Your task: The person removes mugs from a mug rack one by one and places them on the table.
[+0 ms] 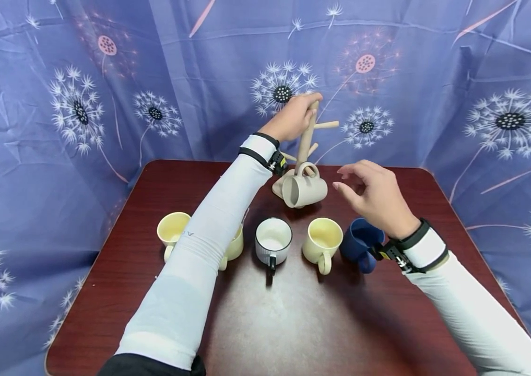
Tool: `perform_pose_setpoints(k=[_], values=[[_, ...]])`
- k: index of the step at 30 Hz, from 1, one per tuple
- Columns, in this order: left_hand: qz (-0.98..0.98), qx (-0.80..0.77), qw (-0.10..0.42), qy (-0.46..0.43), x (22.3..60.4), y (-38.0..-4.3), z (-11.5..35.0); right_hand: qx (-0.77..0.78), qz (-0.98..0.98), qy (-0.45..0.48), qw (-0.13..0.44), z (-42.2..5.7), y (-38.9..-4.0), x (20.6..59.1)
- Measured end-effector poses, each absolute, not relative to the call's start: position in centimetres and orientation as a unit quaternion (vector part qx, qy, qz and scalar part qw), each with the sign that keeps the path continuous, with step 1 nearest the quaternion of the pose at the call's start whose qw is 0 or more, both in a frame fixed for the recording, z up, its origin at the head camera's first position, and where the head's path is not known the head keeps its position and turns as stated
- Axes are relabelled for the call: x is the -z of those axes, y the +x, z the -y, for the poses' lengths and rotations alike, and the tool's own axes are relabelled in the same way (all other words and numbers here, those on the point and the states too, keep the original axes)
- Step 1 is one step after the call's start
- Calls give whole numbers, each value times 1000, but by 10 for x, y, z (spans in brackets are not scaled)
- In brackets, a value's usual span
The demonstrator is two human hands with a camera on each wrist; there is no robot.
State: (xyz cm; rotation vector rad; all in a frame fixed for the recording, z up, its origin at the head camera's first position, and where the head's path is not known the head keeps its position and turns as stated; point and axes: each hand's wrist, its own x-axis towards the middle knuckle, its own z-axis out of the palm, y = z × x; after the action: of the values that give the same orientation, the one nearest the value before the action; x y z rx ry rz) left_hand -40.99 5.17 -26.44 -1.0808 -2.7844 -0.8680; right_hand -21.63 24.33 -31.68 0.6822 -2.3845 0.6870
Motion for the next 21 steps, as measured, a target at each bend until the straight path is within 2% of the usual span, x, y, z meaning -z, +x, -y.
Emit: perform_pose_setpoints(k=[14, 21], values=[[889, 300, 20, -346, 269, -411, -52, -194, 922, 287, 172, -218, -249, 321], [887, 311, 20, -342, 272, -413, -51, -179, 924, 314, 123, -215, -277, 332]])
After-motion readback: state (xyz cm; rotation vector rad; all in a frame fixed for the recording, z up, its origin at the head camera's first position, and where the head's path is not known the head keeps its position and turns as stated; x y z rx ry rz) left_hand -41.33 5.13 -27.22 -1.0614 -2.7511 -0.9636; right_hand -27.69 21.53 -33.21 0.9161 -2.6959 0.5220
